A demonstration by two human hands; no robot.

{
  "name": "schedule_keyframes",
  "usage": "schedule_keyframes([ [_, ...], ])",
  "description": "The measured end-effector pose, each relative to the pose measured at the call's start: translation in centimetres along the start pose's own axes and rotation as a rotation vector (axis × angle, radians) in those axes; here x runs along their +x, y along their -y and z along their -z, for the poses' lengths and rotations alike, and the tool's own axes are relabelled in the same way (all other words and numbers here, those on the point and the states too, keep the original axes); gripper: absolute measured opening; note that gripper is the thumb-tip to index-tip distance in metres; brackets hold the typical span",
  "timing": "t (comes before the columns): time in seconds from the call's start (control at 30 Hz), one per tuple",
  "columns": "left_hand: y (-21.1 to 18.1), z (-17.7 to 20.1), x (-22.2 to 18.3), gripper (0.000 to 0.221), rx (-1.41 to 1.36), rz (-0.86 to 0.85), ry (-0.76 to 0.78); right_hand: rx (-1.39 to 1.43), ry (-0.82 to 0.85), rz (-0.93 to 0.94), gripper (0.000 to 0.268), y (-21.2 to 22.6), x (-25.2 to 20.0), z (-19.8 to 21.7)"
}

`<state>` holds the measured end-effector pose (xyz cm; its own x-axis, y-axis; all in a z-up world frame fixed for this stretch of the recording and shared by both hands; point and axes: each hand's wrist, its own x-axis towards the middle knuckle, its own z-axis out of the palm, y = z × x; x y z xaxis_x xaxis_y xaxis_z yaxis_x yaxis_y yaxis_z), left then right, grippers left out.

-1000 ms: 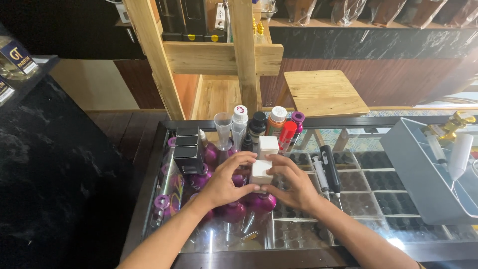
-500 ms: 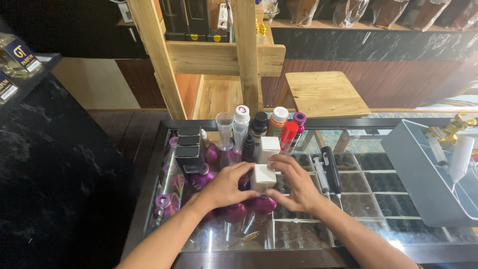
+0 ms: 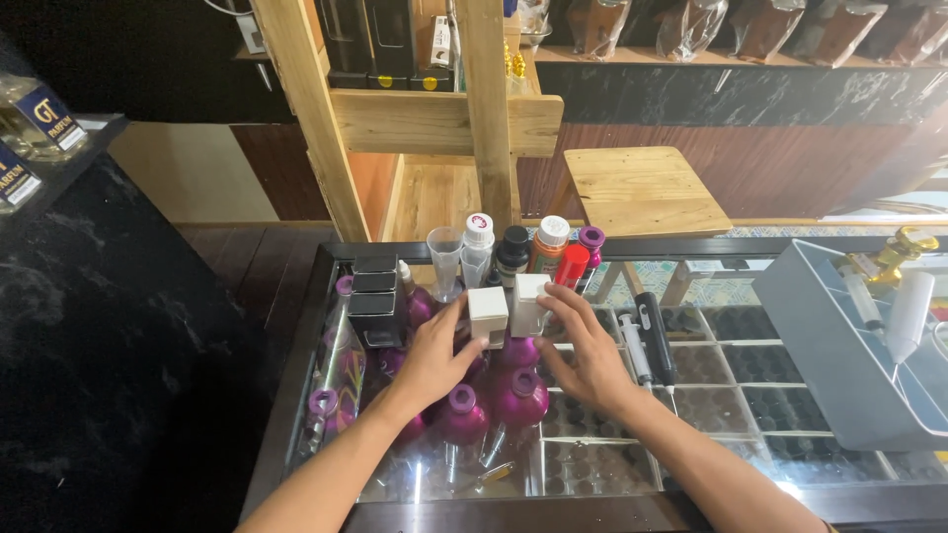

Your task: The person folds white cardboard pieces into small boxes and places them on a glass counter. The person then picks up black boxes from a shelf, places them on the counter, and returns them to the shelf.

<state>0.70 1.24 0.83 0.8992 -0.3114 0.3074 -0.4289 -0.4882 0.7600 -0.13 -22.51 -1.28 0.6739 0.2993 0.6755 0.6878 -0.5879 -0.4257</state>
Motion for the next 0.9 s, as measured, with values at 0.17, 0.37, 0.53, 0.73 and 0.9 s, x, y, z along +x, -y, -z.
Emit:
schedule_keyframes([
  [0.17,0.0,-0.3,-0.3,0.071,-0.007,0.028,0.021,-0.04,-0.029,-0.011,0.049,-1.2,-0.7,-0.7],
  [0.37,0.5,-0.5,-0.5,0.074,0.055,0.08,0.03,-0.073,-0.063,0.017,0.045,-1.1,-1.4,-0.8],
  [0.53,1.9,-1.0,-0.2,0.064,0.161,0.103,0.006,-0.078,-0.035,0.07,0.039,-1.6,-1.5,-0.9],
  [0.73,4.5,-1.6,-0.3,0.031,0.471,0.146,0.084,-0.026,0.111,0.181,0.012,-1.7,-1.5,-1.7],
  [0.9,6.3,-3.2,-0.6,0.026,0.579,0.149,0.111,-0.04,0.288,0.154,0.01,-0.1,-1.4,-1.3],
])
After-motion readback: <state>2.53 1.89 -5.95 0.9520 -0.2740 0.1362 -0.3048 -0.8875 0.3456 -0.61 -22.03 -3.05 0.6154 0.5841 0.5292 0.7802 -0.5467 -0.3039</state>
